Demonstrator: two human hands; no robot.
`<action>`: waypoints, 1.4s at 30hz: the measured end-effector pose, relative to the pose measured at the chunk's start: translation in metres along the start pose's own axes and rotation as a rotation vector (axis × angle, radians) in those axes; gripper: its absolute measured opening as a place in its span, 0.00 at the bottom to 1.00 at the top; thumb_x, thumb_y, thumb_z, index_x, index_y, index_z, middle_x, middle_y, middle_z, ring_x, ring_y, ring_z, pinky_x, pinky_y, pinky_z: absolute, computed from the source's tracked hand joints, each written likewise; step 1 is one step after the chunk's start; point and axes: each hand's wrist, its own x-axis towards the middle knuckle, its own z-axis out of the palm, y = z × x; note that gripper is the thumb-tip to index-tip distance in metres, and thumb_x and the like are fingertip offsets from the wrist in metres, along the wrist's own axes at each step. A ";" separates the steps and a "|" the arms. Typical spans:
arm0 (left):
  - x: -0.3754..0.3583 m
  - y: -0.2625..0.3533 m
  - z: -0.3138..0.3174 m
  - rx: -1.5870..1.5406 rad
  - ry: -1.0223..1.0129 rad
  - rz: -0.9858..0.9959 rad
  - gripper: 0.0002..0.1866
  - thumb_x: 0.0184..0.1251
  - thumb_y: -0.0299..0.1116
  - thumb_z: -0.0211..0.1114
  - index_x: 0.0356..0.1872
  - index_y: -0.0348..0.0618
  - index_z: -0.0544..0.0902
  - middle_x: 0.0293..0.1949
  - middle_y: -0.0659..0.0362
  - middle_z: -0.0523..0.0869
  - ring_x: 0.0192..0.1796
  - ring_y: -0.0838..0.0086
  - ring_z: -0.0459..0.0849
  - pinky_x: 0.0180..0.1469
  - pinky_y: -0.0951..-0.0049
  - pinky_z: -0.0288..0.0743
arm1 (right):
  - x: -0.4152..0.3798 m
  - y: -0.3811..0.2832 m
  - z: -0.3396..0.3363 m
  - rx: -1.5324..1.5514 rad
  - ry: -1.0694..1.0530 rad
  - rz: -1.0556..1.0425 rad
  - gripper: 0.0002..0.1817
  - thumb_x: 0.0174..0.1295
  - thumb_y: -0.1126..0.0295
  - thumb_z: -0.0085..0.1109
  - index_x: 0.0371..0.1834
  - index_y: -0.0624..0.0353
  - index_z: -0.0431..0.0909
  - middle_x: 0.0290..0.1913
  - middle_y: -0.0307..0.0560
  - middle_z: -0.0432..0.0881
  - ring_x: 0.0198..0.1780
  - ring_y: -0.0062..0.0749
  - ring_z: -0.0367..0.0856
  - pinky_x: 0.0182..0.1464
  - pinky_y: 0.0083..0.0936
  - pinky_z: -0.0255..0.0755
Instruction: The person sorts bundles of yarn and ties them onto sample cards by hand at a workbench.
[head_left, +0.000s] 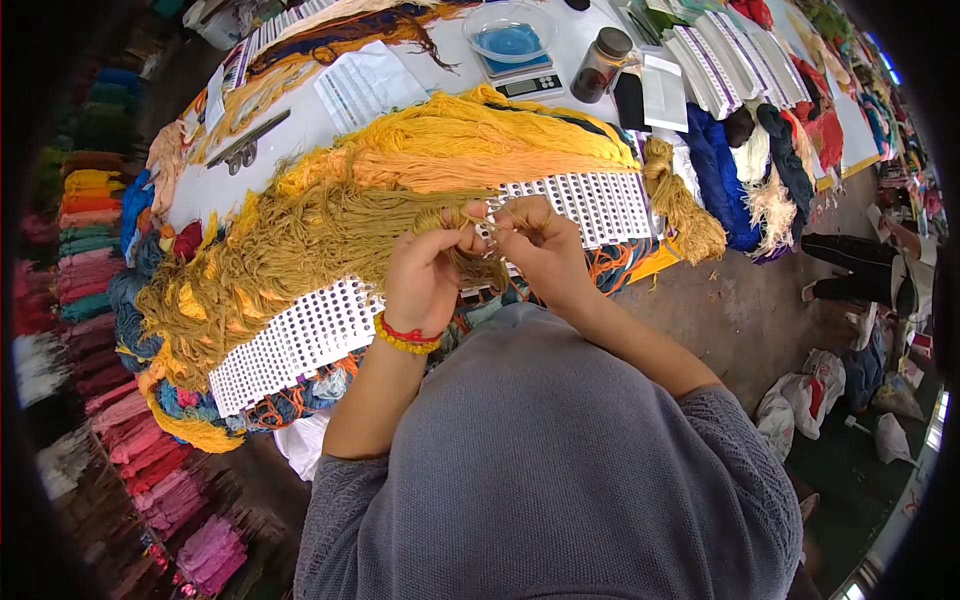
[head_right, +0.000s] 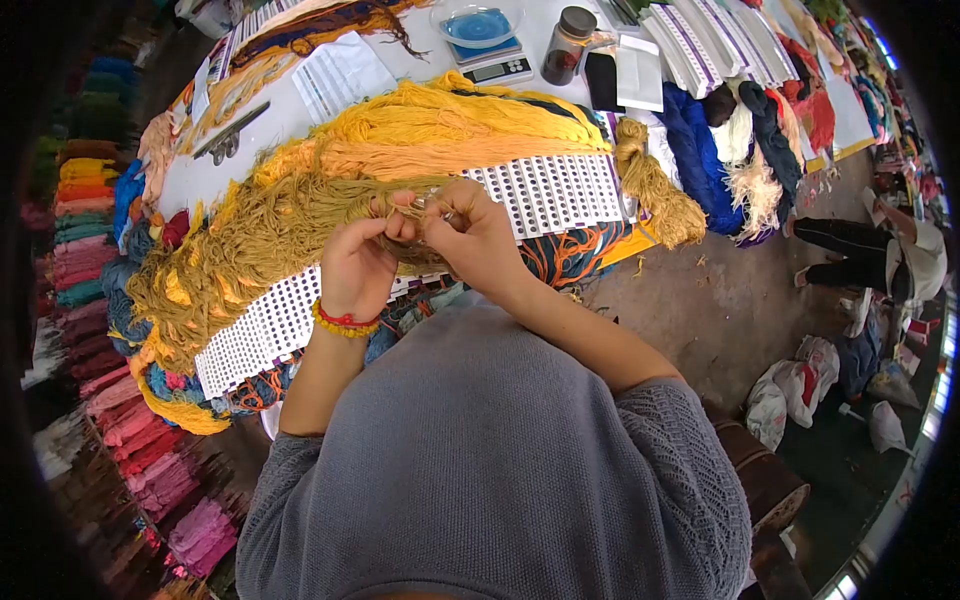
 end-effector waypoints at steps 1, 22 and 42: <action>0.001 0.000 -0.002 -0.058 -0.009 -0.021 0.13 0.58 0.26 0.47 0.40 0.29 0.76 0.25 0.63 0.76 0.27 0.77 0.74 0.40 0.76 0.69 | 0.000 -0.006 0.000 0.000 0.000 0.000 0.01 0.54 0.78 0.52 0.28 0.63 0.71 0.21 0.32 0.71 0.20 0.09 0.65 0.21 0.10 0.59; -0.006 0.003 0.019 0.112 -0.067 -0.061 0.30 0.68 0.52 0.39 0.54 0.33 0.69 0.48 0.56 0.76 0.45 0.77 0.75 0.41 0.76 0.74 | 0.005 -0.031 0.005 0.076 -0.105 0.396 0.07 0.54 0.72 0.56 0.30 0.66 0.75 0.24 0.34 0.75 0.25 0.10 0.69 0.24 0.12 0.64; -0.002 -0.003 0.012 0.075 0.037 -0.095 0.17 0.65 0.34 0.50 0.48 0.30 0.74 0.44 0.54 0.79 0.43 0.75 0.77 0.40 0.77 0.73 | -0.002 -0.020 0.003 0.042 -0.055 0.368 0.04 0.54 0.75 0.54 0.25 0.64 0.75 0.19 0.35 0.73 0.20 0.12 0.67 0.21 0.12 0.61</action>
